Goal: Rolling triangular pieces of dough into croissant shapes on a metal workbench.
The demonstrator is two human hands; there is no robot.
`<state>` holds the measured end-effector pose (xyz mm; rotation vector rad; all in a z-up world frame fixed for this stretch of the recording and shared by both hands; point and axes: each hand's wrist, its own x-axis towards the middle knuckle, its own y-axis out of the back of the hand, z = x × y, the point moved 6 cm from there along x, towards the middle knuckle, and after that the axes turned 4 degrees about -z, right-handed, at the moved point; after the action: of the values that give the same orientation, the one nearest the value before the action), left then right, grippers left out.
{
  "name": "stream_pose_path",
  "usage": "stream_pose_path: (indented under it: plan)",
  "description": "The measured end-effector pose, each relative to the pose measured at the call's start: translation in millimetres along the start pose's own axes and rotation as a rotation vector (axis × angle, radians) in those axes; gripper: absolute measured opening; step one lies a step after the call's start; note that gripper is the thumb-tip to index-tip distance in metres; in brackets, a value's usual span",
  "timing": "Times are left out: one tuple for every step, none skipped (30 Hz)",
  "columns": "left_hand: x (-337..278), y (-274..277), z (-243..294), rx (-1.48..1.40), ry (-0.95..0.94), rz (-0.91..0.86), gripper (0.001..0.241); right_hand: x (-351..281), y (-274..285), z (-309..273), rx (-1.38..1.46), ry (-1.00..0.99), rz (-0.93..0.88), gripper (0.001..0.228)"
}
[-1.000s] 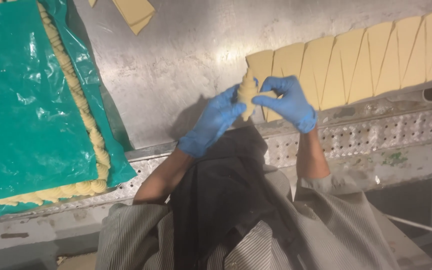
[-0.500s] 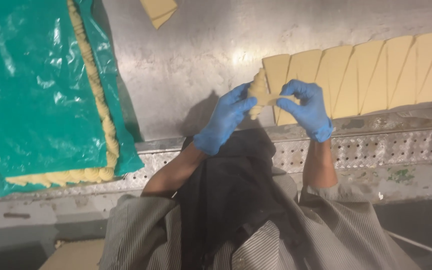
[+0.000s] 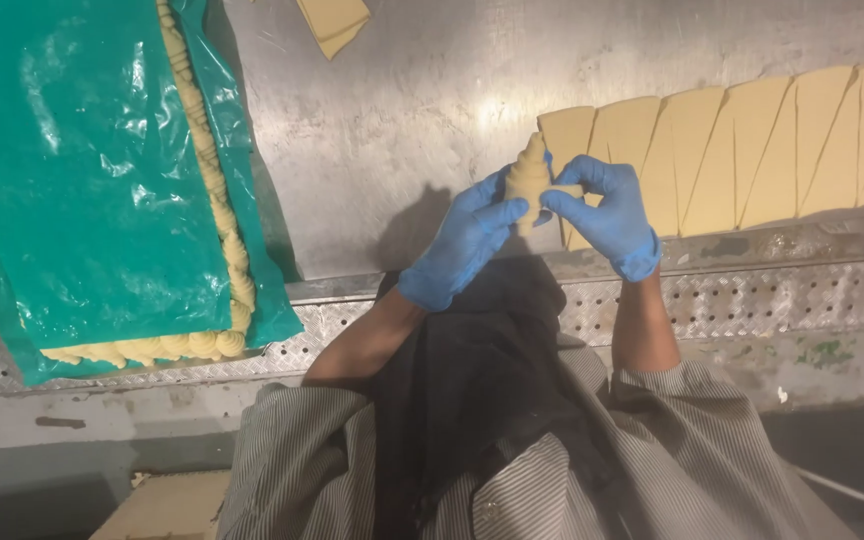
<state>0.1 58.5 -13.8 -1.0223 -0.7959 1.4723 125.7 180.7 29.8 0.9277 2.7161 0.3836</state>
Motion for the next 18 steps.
stream_pose_path:
  plan:
    - [3, 0, 1, 0.026, -0.003, 0.009, 0.053, 1, 2, 2, 0.004, -0.011, 0.007, 0.015]
    - [6, -1, 2, 0.052, -0.006, 0.017, 0.053, 2, 4, 3, 0.009, -0.021, 0.014, 0.015]
    - [7, 2, 1, 0.052, -0.005, 0.015, 0.053, 3, 5, 4, 0.008, -0.021, 0.016, 0.015]
    - [8, 6, -2, 0.037, 0.01, 0.029, 0.054, 4, 6, 6, 0.006, -0.019, 0.029, 0.013]
    - [8, 10, -6, 0.02, 0.026, 0.047, 0.055, 3, 7, 8, 0.005, -0.02, 0.04, 0.012]
    - [10, 4, -3, 0.019, 0.029, 0.048, 0.055, 5, 7, 9, 0.006, -0.022, 0.041, 0.012]
    - [11, -1, 0, 0.062, 0.033, 0.036, 0.055, 6, 5, 10, -0.008, -0.018, 0.041, 0.011]
    - [12, -7, 2, 0.105, 0.038, 0.024, 0.056, 6, 4, 11, -0.021, -0.014, 0.041, 0.011]
    - [14, -3, 0, 0.103, 0.042, 0.027, 0.056, 6, 5, 12, -0.019, -0.02, 0.041, 0.011]
    - [16, 1, -1, 0.109, 0.035, 0.049, 0.056, 7, 7, 14, -0.004, -0.033, 0.048, 0.011]
    - [20, 6, -1, 0.117, 0.025, 0.069, 0.057, 9, 10, 15, 0.009, -0.043, 0.054, 0.011]
    - [23, 5, 0, 0.117, 0.026, 0.07, 0.057, 12, 11, 16, 0.01, -0.045, 0.054, 0.011]
    - [26, 6, 0, 0.088, 0.039, 0.085, 0.056, 14, 12, 17, 0.016, -0.052, 0.062, 0.011]
    - [29, 6, -1, 0.06, 0.053, 0.1, 0.055, 17, 14, 19, 0.022, -0.06, 0.07, 0.011]
    - [31, 3, 1, 0.057, 0.055, 0.105, 0.055, 19, 14, 21, 0.025, -0.064, 0.067, 0.011]
    - [34, 1, 2, 0.128, 0.065, 0.119, 0.057, 20, 15, 22, 0.007, -0.061, 0.065, 0.011]
    - [37, -1, 5, 0.199, 0.072, 0.131, 0.059, 24, 16, 22, -0.012, -0.055, 0.062, 0.011]
    - [42, 0, 5, 0.197, 0.071, 0.136, 0.059, 26, 18, 27, -0.011, -0.057, 0.058, 0.011]
